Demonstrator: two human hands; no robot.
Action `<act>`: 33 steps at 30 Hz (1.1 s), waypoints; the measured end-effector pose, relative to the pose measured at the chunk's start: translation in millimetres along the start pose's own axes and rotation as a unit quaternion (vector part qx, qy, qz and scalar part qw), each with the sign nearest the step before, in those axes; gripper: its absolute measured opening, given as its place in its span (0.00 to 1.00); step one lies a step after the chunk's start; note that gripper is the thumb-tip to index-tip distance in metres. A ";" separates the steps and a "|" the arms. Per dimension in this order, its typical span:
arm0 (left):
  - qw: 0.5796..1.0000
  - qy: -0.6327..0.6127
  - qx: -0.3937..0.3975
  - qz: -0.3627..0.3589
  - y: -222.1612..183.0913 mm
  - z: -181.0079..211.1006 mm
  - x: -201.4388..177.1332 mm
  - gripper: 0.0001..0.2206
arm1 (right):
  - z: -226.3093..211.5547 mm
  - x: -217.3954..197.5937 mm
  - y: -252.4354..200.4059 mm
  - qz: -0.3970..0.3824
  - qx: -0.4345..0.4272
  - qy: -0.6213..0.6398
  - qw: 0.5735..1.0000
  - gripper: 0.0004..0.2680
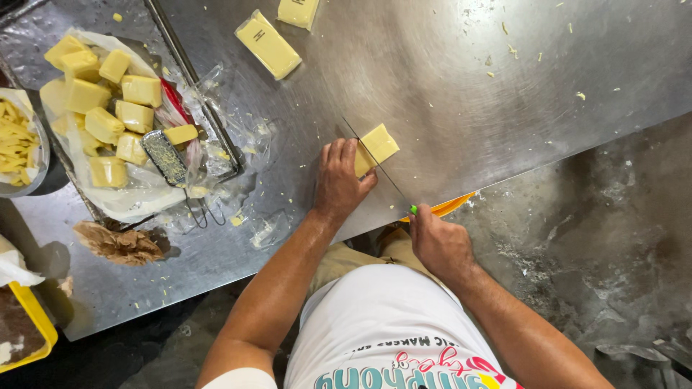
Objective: The person unwraps blocks of cheese by slicing the packaging with a knife and peeling it off by hand. The person places the unwrapped cheese blocks onto a tray and balls up the discarded plastic wrappers by hand.
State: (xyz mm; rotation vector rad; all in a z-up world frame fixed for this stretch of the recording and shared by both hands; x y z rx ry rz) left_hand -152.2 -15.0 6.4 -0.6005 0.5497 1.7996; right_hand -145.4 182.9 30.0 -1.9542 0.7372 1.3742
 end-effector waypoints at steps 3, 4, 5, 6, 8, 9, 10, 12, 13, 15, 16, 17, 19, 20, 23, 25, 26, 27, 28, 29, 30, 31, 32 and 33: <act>1.000 -0.004 0.011 0.012 -0.2 -0.1 -1.8 0.31 | -1.0 -0.7 -4.9 -0.038 0.014 -0.015 0.999 0.08; 1.000 -0.003 0.010 0.010 0.6 -0.6 -0.8 0.30 | -0.2 -0.2 -5.6 -0.060 0.018 -0.033 0.997 0.09; 1.000 -0.001 0.009 0.009 1.5 -1.1 0.0 0.29 | -0.5 -1.4 -2.2 -0.060 0.018 -0.035 0.997 0.09; 1.000 -0.002 0.006 0.009 0.7 -2.3 -0.6 0.29 | -0.6 2.5 1.2 -0.077 0.027 -0.036 0.996 0.09; 1.000 -0.011 0.022 0.013 1.5 -0.8 -1.9 0.30 | -1.7 11.1 10.7 -0.095 0.038 -0.039 0.994 0.09; 1.000 -0.013 0.022 0.012 0.9 0.5 -0.6 0.30 | -3.7 12.1 18.3 -0.075 0.037 -0.045 0.995 0.09; 1.000 -0.017 0.011 0.011 2.0 -1.4 -1.8 0.30 | -6.4 11.4 24.7 -0.053 0.033 -0.047 0.997 0.10; 1.000 -0.021 0.002 0.011 4.5 -2.8 -4.4 0.31 | -2.5 2.7 9.7 -0.045 0.026 -0.036 0.998 0.09; 1.000 -0.019 0.005 0.013 4.9 -2.2 -5.7 0.31 | -0.8 -0.6 4.7 -0.039 0.022 -0.026 0.999 0.08; 1.000 -0.019 0.004 0.018 5.3 -2.2 -4.2 0.32 | 5.3 4.9 4.6 -0.049 0.026 -0.031 0.998 0.09; 1.000 -0.019 0.002 0.011 4.5 -3.7 -2.7 0.31 | 6.8 10.6 2.1 -0.062 0.032 -0.032 0.997 0.09; 1.000 -0.018 -0.001 0.003 3.5 -4.8 -1.3 0.31 | 4.7 19.3 8.8 -0.065 0.032 -0.032 0.997 0.09; 1.000 -0.014 0.000 0.005 6.9 -7.3 -3.9 0.32 | -1.3 37.7 39.2 -0.062 0.027 -0.039 0.997 0.08; 1.000 -0.012 0.000 0.001 4.7 -7.0 -3.2 0.32 | -0.9 41.2 38.7 -0.064 0.029 -0.038 0.997 0.08; 1.000 -0.014 -0.005 -0.005 6.3 -7.4 -3.4 0.32 | 4.2 35.1 32.9 -0.042 0.033 -0.017 0.998 0.09; 1.000 -0.008 0.008 -0.007 3.1 -1.1 1.2 0.32 | 14.8 26.5 6.2 -0.067 0.040 -0.015 0.997 0.09; 1.000 -0.002 0.020 -0.010 2.9 2.5 4.8 0.32 | 15.8 28.9 9.0 -0.065 0.040 -0.016 0.997 0.09; 1.000 -0.003 0.022 -0.010 4.3 0.6 5.1 0.32 | 16.1 32.8 14.2 -0.060 0.042 -0.019 0.997 0.09; 1.000 -0.001 0.029 -0.003 2.3 0.2 5.0 0.32 | 17.3 37.3 14.9 -0.058 0.046 -0.024 0.997 0.09; 0.999 0.002 0.035 0.003 0.0 0.1 5.4 0.31 | 17.2 43.8 16.8 -0.060 0.050 -0.027 0.997 0.09; 0.999 0.003 0.037 0.005 1.9 -2.5 4.2 0.31 | 14.8 52.3 25.6 -0.063 0.051 -0.025 0.996 0.10; 0.999 0.005 0.033 0.003 4.1 -5.7 3.9 0.31 | 15.0 57.7 30.1 -0.066 0.053 -0.024 0.996 0.11; 1.000 0.007 0.026 -0.005 1.3 -7.3 4.6 0.31 | 17.1 59.8 24.4 -0.068 0.054 -0.022 0.996 0.11; 1.000 0.008 0.025 -0.008 -1.6 -6.0 6.8 0.31 | 24.9 62.9 16.5 -0.083 0.073 -0.032 0.993 0.11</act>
Point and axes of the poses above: each hand's wrist, its own y-axis towards the middle knuckle, its own x-axis out of the palm, z = x × y, the point moved 9 cm from there along y, towards the middle knuckle, and after that the axes turned 12 degrees about -y, right-handed, at the moved point
